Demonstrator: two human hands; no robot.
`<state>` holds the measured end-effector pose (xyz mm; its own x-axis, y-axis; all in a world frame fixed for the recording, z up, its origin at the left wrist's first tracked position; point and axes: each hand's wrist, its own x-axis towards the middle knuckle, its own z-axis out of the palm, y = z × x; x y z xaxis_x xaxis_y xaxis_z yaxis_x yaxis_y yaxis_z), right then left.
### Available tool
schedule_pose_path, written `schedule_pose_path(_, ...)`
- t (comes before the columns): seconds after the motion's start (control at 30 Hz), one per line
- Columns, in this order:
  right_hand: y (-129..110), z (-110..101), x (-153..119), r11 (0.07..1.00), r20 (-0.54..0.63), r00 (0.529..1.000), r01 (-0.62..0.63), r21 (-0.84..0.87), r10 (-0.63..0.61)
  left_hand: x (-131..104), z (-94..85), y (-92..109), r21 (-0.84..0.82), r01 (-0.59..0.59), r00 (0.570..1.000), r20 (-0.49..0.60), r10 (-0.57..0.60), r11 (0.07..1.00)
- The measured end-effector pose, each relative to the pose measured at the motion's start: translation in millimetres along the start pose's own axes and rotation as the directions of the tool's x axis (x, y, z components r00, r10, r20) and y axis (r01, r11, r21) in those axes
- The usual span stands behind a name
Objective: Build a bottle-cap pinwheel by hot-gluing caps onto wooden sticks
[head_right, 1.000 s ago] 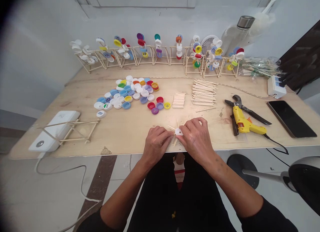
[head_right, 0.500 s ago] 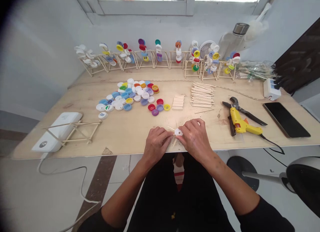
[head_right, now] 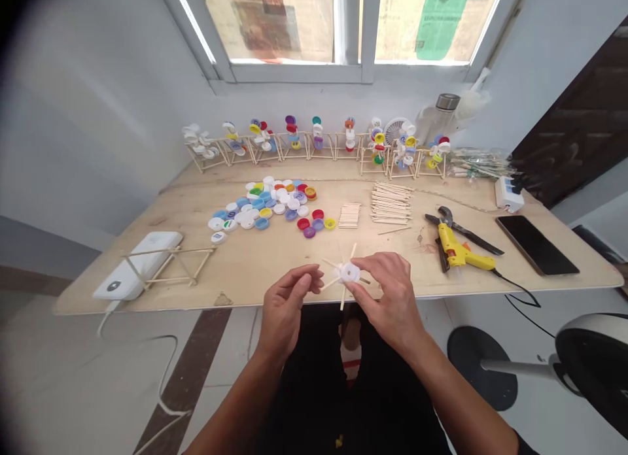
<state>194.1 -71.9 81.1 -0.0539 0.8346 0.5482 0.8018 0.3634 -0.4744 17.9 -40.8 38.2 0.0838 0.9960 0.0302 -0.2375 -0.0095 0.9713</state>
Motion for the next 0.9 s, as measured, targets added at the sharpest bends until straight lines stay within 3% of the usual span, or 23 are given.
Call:
schedule_pose_path(0.1,-12.6,-6.9,-5.1,0.996,0.022,1.000,0.009,0.093,-0.011,-9.2,6.2,11.6,-0.168,0.155,0.977,0.170,-0.126,0.973)
schedule_pose_path(0.2,-22.7,-12.7,-9.2,0.992,0.013,0.999,0.050,0.115,-0.051,-17.5,11.2,22.5,-0.280,0.234,0.956,0.241,-0.168,0.931)
schedule_pose_path(0.47,-45.1,-28.1,-14.8,0.980,-0.062,0.979,0.197,0.025,-0.195,-34.1,12.6,32.1,-0.376,0.309,0.938,0.271,-0.215,0.874)
schedule_pose_path(0.9,-59.4,-29.4,-19.4,0.974,-0.131,0.968,0.221,0.038,-0.215,-44.2,10.5,29.6,-0.439,0.343,0.933,0.265,-0.245,0.831)
